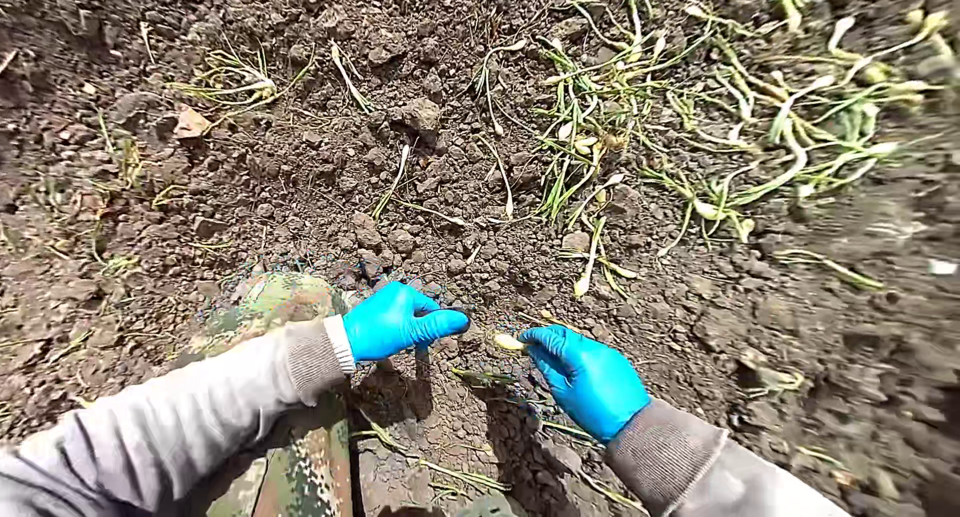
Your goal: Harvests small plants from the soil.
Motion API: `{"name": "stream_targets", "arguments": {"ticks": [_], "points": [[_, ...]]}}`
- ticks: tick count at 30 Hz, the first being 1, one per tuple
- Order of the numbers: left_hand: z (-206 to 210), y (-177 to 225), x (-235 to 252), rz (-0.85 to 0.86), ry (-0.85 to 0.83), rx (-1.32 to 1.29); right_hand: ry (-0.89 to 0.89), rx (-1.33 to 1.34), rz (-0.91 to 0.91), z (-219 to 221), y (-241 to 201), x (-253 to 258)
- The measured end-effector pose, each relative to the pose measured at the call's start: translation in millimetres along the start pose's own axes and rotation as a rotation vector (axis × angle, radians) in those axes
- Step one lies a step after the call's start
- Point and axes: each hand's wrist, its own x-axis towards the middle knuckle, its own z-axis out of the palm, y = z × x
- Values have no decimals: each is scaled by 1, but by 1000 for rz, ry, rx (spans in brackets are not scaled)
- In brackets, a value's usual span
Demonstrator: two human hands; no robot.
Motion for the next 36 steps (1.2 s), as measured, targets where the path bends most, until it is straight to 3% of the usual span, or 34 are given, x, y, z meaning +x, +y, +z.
{"name": "stream_targets", "arguments": {"ticks": [3, 6, 8, 10, 13, 15, 18, 20, 22, 25, 30, 31, 34, 36], "points": [[-3, -30, -4, 34, -62, -1, 29, -57, 52, 11, -31, 19], [-18, -46, -35, -28, 8, -310, -172, -51, 177, 48, -58, 39], [-33, -40, -53, -36, 145, -485, -285, -31, 239, 77, -64, 45], [-55, -21, -72, 101, 180, -606, -357, 3, 288, 100, -64, 43], [-79, 28, -82, 324, 96, -493, -332, 6, 339, 116, -59, 24], [-74, 41, -57, 344, 41, -345, -282, -8, 390, 104, -58, 21], [-28, -24, 3, 157, -63, -78, -137, -33, 374, 83, -60, 24], [-13, -57, 16, 45, -127, -37, -125, -57, 369, 72, -68, 36], [-11, -63, 9, -12, -81, -161, -200, -103, 396, 75, -80, 56], [-21, -57, -13, -5, 28, -370, -361, -142, 441, 112, -93, 89], [-73, -19, -89, 229, 136, -446, -413, -106, 404, 154, -98, 98], [-79, -13, -99, 257, 168, -437, -349, -119, 326, 155, -91, 93], [-81, -26, -93, 223, 274, -371, 166, -151, -1, 142, -63, 98], [-69, -57, -78, 97, 299, -320, 231, -57, 25, 110, -63, 133]]}}
